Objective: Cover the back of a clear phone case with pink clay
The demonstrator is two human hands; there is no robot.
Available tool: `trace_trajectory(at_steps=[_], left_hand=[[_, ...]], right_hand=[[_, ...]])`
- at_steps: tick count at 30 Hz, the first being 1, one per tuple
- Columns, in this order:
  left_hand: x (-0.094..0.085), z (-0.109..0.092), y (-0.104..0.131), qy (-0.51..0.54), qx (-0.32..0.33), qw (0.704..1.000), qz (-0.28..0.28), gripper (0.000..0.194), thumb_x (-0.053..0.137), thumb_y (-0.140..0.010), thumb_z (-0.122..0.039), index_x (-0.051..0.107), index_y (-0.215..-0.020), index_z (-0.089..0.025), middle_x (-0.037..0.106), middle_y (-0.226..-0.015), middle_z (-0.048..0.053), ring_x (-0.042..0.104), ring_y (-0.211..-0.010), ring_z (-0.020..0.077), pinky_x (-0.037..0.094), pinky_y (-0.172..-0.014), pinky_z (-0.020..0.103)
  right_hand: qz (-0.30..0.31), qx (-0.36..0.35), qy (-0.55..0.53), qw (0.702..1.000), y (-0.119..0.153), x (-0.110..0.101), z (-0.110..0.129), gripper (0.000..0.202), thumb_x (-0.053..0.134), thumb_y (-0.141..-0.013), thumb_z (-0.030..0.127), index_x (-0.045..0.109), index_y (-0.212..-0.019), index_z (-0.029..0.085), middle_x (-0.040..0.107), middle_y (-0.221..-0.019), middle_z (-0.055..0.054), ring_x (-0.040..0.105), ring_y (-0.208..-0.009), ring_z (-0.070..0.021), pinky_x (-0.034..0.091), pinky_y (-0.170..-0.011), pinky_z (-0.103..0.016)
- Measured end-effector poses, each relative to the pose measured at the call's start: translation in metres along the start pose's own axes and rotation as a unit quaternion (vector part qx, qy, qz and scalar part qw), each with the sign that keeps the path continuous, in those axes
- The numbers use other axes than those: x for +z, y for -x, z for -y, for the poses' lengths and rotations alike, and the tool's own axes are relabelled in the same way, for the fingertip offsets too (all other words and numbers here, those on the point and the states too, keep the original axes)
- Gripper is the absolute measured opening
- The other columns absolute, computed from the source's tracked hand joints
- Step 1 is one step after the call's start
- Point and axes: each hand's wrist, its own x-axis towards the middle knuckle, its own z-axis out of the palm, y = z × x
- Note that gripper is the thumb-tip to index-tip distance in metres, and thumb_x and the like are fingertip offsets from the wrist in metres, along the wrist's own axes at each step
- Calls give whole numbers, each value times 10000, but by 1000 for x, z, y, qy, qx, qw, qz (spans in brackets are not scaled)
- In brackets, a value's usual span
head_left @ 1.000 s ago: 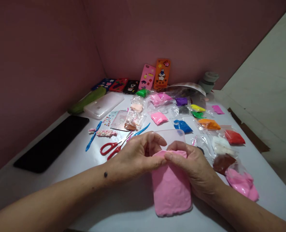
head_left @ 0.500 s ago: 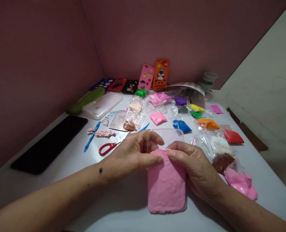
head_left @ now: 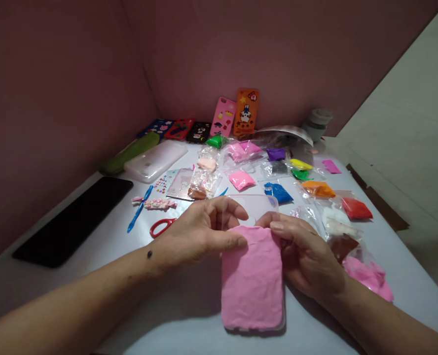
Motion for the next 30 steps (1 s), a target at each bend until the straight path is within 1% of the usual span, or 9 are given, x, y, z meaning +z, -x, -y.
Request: trace_trajectory(at_steps=[3,5,7,11,15,20,22,26,30], left_hand=[[0,0,1,-3,0,1000,4,266,728,-689,-68,576,-891,-150,551,-617,-78,497,-531,21,378,-498,136],[-1,0,1,-7,0,1000,6,259,725,-697,-76,577,-895,-152,544,-613,-80,490,-526,20,374,-495,137],[-1,1,1,-11,-2,1000,7,252,723,-701,-84,577,-894,-153,538,-615,-80,484,-525,19,367,-491,138],[-1,1,0,-7,-6,1000,7,270,726,-691,-86,570,-900,-152,547,-623,-75,495,-528,25,373,-495,142],[0,1,0,-2,-6,1000,-1,286,735,-667,-83,567,-890,-147,552,-608,-74,500,-514,30,381,-485,143],[-1,0,0,-11,-3,1000,-11,286,743,-665,-96,577,-891,-147,537,-603,-79,496,-517,28,368,-478,137],[-1,0,0,-12,-3,1000,-9,283,745,-670,-104,578,-893,-152,541,-612,-77,497,-522,29,370,-484,141],[-1,0,0,-13,-10,1000,-3,268,735,-682,-103,579,-892,-161,538,-617,-78,481,-516,25,369,-483,143],[0,-1,0,-10,-11,1000,-1,258,726,-680,-83,576,-877,-156,532,-607,-82,477,-513,22,373,-482,138]], right_hand=[[-14,19,19,1000,1,-2,-1,139,754,-681,252,662,-720,155,561,-586,15,476,-531,-95,353,-523,-212],[-27,15,51,998,1,-4,-3,165,783,-672,254,647,-717,170,580,-619,12,498,-560,-107,359,-540,-224],[-37,6,77,996,1,-5,-5,161,778,-688,257,642,-703,172,573,-613,16,489,-559,-105,350,-537,-227],[-50,-4,91,995,-1,-5,-7,156,756,-717,254,637,-675,162,539,-577,31,442,-526,-83,320,-516,-216],[-46,-6,80,996,-2,-5,-7,206,741,-749,291,616,-662,151,509,-580,39,416,-527,-76,311,-515,-211],[-19,-21,46,999,0,-5,-5,266,700,-792,340,621,-657,125,474,-580,34,396,-530,-74,308,-506,-206],[-14,-10,40,999,1,-4,-4,259,725,-765,355,632,-684,127,494,-582,28,423,-529,-78,325,-511,-209],[-16,18,50,998,1,-5,-5,282,849,-624,286,627,-742,159,601,-652,8,544,-581,-115,399,-569,-242],[-22,22,56,998,1,-6,-7,243,842,-646,252,636,-740,162,611,-653,14,555,-574,-104,392,-556,-230]])
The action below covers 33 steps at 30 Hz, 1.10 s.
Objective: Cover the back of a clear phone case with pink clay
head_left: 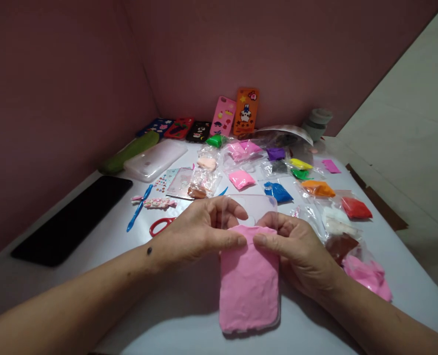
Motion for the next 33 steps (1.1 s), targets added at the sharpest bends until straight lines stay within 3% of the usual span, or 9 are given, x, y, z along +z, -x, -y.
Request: trace_trajectory(at_steps=[11,18,22,33], left_hand=[[0,0,0,-10,12,1000,-4,263,731,-669,-83,579,-877,-139,528,-598,-83,473,-515,17,363,-479,126],[3,2,0,-10,0,1000,-1,276,729,-689,-115,562,-902,-171,551,-637,-78,494,-541,33,363,-507,154],[10,3,3,-19,-13,1000,11,217,703,-723,-137,555,-880,-163,520,-621,-85,464,-539,26,341,-511,154],[8,1,5,-15,-9,1000,15,210,699,-725,-122,555,-873,-160,517,-631,-81,453,-547,28,338,-506,148]], right_hand=[[2,2,-57,998,0,2,3,172,796,-671,214,644,-654,136,525,-544,42,448,-497,-55,321,-495,-183],[10,4,-45,999,0,4,4,205,825,-646,255,671,-728,147,618,-620,9,535,-537,-79,377,-521,-188],[-3,15,-15,1000,-1,8,4,260,857,-601,256,628,-667,152,616,-597,19,532,-505,-77,384,-501,-194],[11,26,1,1000,-1,2,3,187,821,-647,225,663,-713,151,653,-668,5,569,-572,-97,397,-548,-210]])
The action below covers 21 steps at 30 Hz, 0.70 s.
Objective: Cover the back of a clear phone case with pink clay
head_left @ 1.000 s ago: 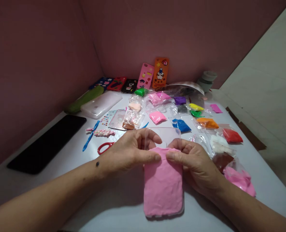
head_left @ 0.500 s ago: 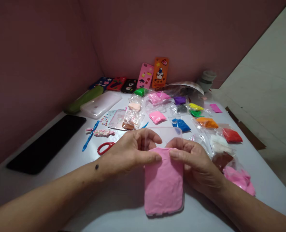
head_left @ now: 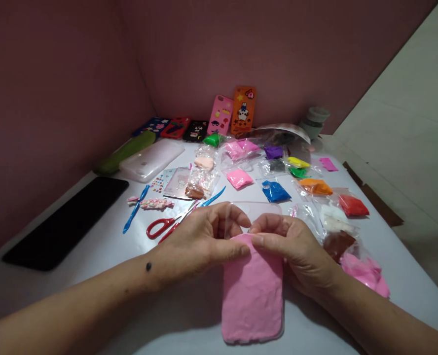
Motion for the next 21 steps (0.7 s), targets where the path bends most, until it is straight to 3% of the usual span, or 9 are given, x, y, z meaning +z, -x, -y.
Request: trace_trajectory(at_steps=[9,15,21], left_hand=[[-5,0,-2,-1,23,1000,-15,226,732,-716,-137,583,-884,-166,501,-625,-77,430,-556,33,327,-502,142],[-6,-2,-2,7,28,999,-25,217,754,-695,-128,605,-849,-160,535,-626,-65,462,-564,39,345,-511,140],[-7,-1,-2,7,38,999,-36,185,745,-726,-251,617,-837,-176,576,-694,-37,517,-618,75,382,-556,182]], right_hand=[[14,13,-27,999,1,3,10,91,752,-661,163,714,-725,112,643,-624,-17,538,-547,-84,376,-523,-191],[-1,-4,-57,998,-1,1,14,229,752,-613,163,705,-834,128,654,-691,-24,555,-584,-107,405,-566,-216],[-14,-17,-49,999,-1,1,11,167,780,-655,208,634,-676,128,569,-558,19,475,-501,-78,352,-521,-207]])
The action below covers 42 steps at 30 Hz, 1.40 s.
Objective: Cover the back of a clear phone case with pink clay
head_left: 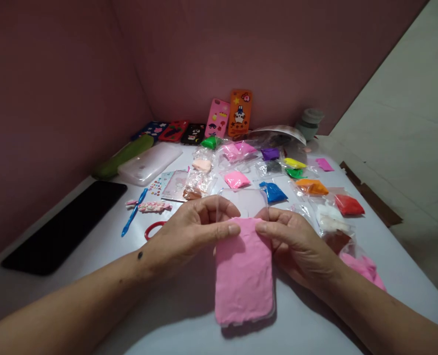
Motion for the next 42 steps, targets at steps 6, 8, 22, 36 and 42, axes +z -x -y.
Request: trace_trajectory(at_steps=[6,8,22,36,42], left_hand=[[5,-3,1,-80,-79,993,-21,169,722,-705,-273,601,-730,-157,573,-638,-20,495,-570,92,325,-511,198],[7,-3,2,-104,-81,991,-35,171,705,-713,-289,596,-706,-157,576,-622,-14,492,-558,98,317,-502,203],[7,-3,3,-44,-86,995,-4,188,736,-709,-264,587,-689,-150,578,-607,-21,473,-528,71,317,-487,176],[2,3,4,8,-80,997,-9,185,758,-700,-259,610,-694,-148,600,-598,-20,508,-511,66,343,-475,168],[4,2,6,4,-81,997,-19,194,758,-715,-260,602,-701,-146,591,-583,-29,501,-495,48,328,-463,152]], right_hand=[[22,-1,50,998,3,5,-7,205,791,-679,265,637,-700,132,587,-598,14,495,-546,-89,346,-536,-212],[26,-2,58,998,3,5,-9,208,800,-673,265,639,-713,138,593,-627,15,510,-575,-95,358,-554,-216],[40,-4,77,996,6,2,-13,200,760,-729,273,611,-679,149,516,-599,37,412,-553,-85,283,-540,-227],[70,-5,53,996,4,-3,-10,150,701,-775,270,672,-724,131,570,-638,11,476,-582,-97,329,-572,-231],[89,-3,51,995,3,-5,1,174,700,-709,253,712,-817,118,645,-708,-40,550,-637,-132,390,-636,-255]])
